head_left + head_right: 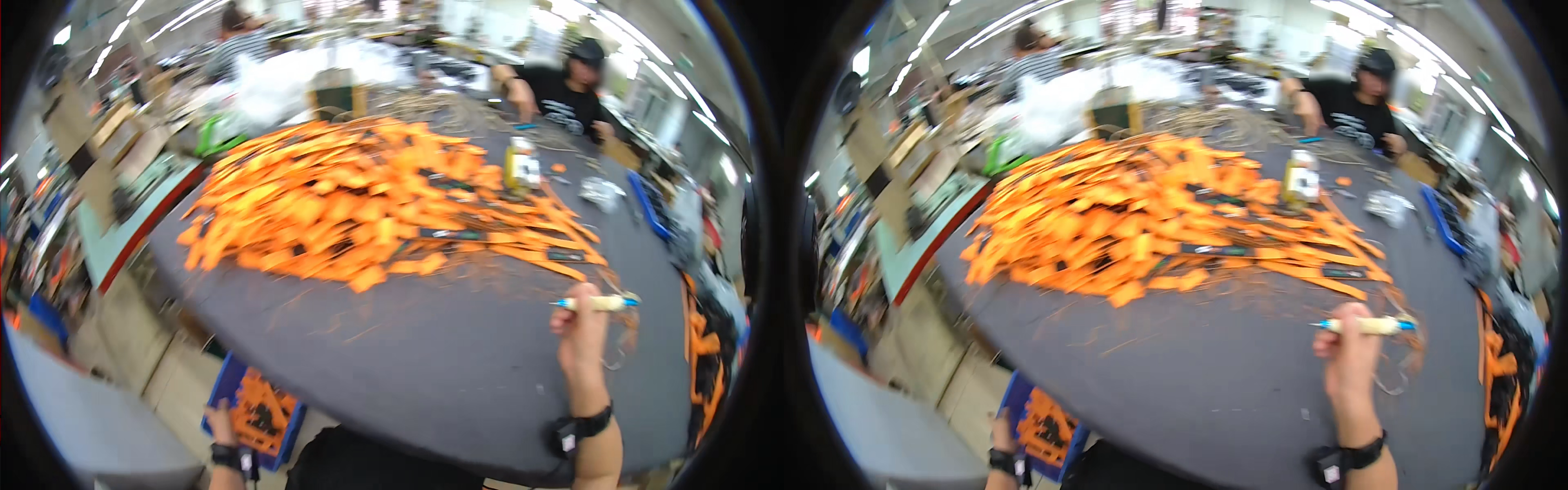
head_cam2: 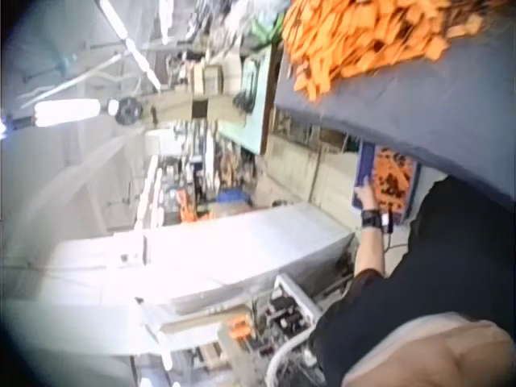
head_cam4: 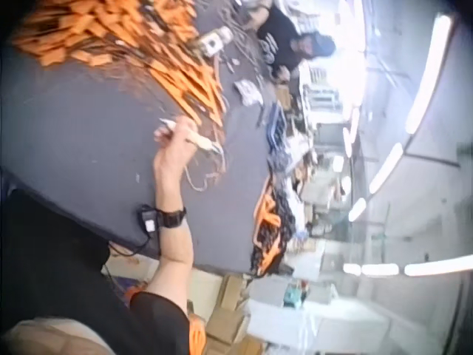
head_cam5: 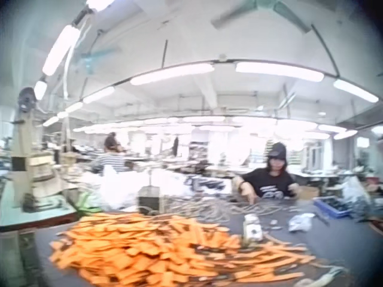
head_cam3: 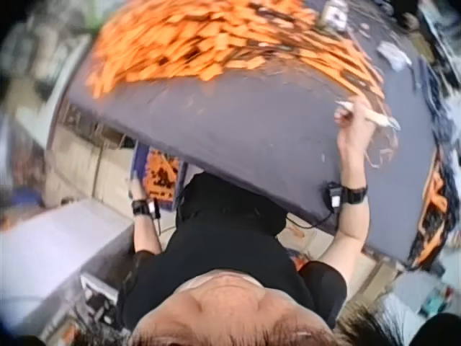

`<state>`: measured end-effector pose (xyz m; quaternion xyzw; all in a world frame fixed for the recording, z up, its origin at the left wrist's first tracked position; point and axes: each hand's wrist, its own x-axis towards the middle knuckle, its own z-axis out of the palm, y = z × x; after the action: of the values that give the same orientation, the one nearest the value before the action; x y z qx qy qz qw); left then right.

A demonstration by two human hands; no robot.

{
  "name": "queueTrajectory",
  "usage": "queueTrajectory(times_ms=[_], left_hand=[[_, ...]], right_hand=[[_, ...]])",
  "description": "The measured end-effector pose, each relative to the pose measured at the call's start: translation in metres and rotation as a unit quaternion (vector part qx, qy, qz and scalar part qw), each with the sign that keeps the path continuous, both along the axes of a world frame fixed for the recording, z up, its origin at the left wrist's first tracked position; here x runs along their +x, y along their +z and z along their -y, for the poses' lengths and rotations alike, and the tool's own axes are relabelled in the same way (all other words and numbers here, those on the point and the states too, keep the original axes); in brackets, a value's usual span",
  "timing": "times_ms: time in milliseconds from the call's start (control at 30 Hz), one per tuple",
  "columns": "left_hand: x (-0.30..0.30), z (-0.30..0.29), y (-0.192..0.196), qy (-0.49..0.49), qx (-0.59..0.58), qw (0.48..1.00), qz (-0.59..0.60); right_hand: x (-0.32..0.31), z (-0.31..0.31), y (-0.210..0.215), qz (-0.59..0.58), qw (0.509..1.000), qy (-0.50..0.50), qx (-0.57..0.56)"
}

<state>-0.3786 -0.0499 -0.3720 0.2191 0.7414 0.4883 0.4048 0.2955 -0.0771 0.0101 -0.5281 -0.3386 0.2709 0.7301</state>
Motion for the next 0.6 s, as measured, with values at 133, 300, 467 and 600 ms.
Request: queueTrajectory(times_ms=[133,300,467,600], left_hand=[[0.108,-0.057,0.217,-0.147,0.196,0.956,-0.160],[0.260,-0.051,0.472,-0.668,0.297,0.587,-0.346],[0.369,-0.114,0.536,-0.900,0.283,0.228,-0.242],[0.488,-0.165,0.497,-0.809,0.329,0.294,-0.389]], right_hand=[[-0.003,0.000,0.012,-0.024,1.000,0.011,-0.003],[0.004,0.024,0.029,-0.025,0.999,0.019,0.009],[0.004,0.050,0.045,-0.028,0.999,0.024,-0.003],[0.020,0.076,0.039,-0.029,0.999,-0.017,0.002]])
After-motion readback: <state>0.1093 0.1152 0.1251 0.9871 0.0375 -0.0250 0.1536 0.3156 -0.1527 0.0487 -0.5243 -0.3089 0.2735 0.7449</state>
